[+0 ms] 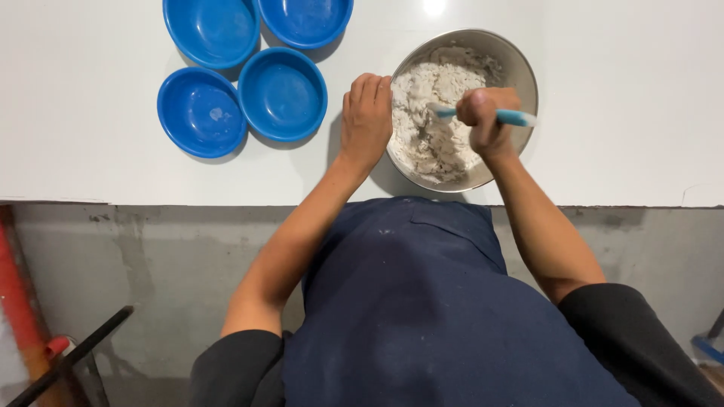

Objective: Pour liquids and sugar into a bowl of flour and mix with a spatula.

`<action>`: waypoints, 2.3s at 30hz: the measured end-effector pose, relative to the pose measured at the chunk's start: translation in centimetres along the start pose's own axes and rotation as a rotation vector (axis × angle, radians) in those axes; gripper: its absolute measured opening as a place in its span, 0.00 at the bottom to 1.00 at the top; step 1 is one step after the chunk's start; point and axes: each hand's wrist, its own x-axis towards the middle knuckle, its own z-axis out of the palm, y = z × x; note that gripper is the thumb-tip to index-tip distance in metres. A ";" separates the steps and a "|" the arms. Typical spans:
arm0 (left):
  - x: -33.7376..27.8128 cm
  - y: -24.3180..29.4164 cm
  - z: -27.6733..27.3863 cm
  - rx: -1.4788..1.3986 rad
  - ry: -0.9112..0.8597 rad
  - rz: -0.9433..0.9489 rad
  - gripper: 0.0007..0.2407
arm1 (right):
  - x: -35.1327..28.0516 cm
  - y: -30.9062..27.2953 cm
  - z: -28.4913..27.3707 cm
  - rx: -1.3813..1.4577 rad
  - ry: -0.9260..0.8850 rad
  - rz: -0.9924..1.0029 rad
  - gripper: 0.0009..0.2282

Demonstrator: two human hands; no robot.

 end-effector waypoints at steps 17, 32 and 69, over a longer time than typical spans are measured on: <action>-0.5 0.9 2.4 -0.139 -0.036 -0.194 0.24 | -5.4 -8.6 -6.4 0.228 0.304 0.303 0.19; -0.8 1.0 2.4 -0.146 -0.030 -0.228 0.24 | 1.3 -3.9 -4.8 0.257 0.152 -0.025 0.21; -5.7 1.0 -1.0 -0.474 -0.177 -0.228 0.21 | -4.8 -5.4 -2.3 0.341 0.543 0.220 0.20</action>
